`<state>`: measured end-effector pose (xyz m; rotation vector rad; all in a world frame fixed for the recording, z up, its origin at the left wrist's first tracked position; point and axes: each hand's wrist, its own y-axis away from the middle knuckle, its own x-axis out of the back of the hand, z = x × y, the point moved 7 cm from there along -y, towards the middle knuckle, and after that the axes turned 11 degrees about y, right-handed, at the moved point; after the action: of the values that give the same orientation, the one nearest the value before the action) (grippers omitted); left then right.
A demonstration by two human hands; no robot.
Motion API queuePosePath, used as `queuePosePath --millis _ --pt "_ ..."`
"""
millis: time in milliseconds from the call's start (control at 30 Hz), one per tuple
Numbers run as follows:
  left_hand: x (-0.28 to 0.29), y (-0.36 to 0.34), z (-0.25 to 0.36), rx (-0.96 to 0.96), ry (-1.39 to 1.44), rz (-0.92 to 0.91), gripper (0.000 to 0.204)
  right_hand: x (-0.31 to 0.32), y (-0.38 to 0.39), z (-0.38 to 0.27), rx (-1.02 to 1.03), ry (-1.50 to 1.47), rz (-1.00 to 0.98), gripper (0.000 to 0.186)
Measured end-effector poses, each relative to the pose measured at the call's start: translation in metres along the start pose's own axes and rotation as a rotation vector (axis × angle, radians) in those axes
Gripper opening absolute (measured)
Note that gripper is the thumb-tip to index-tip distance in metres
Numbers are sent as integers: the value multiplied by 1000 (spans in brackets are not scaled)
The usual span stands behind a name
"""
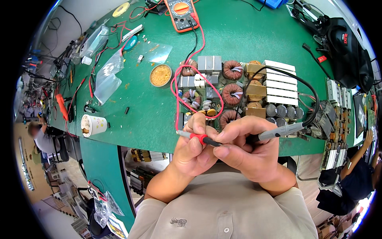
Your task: The person picks up and places two circuit boards on a green workbench, then uses a digital multimeter to test components on one of the boards.
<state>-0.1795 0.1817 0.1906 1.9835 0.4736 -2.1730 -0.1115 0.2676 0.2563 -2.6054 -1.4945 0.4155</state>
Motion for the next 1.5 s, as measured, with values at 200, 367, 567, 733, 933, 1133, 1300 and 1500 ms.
queuePosePath --millis 200,367,567,733,933,1133,1300,1500 --pt "-12 6 -3 25 -52 -39 19 -4 3 -7 -95 -21 18 20" --pt "-27 11 -6 -48 -104 74 12 -7 6 -10 -130 -142 32 21" --pt "-31 14 -6 -53 -125 92 12 -7 10 -12 -14 -229 19 15" --pt "-29 13 -7 -50 -107 66 11 -6 11 -9 8 -223 43 15" --pt "-41 9 26 -302 -352 79 15 9 1 7 -7 -507 64 45" --pt "-44 3 29 -293 -761 64 15 37 3 9 12 -393 109 43" --pt "-31 6 5 -71 -736 156 20 34 8 6 68 -261 95 36" --pt "-51 5 -1 -113 -995 75 35 34 13 15 85 -353 174 36"
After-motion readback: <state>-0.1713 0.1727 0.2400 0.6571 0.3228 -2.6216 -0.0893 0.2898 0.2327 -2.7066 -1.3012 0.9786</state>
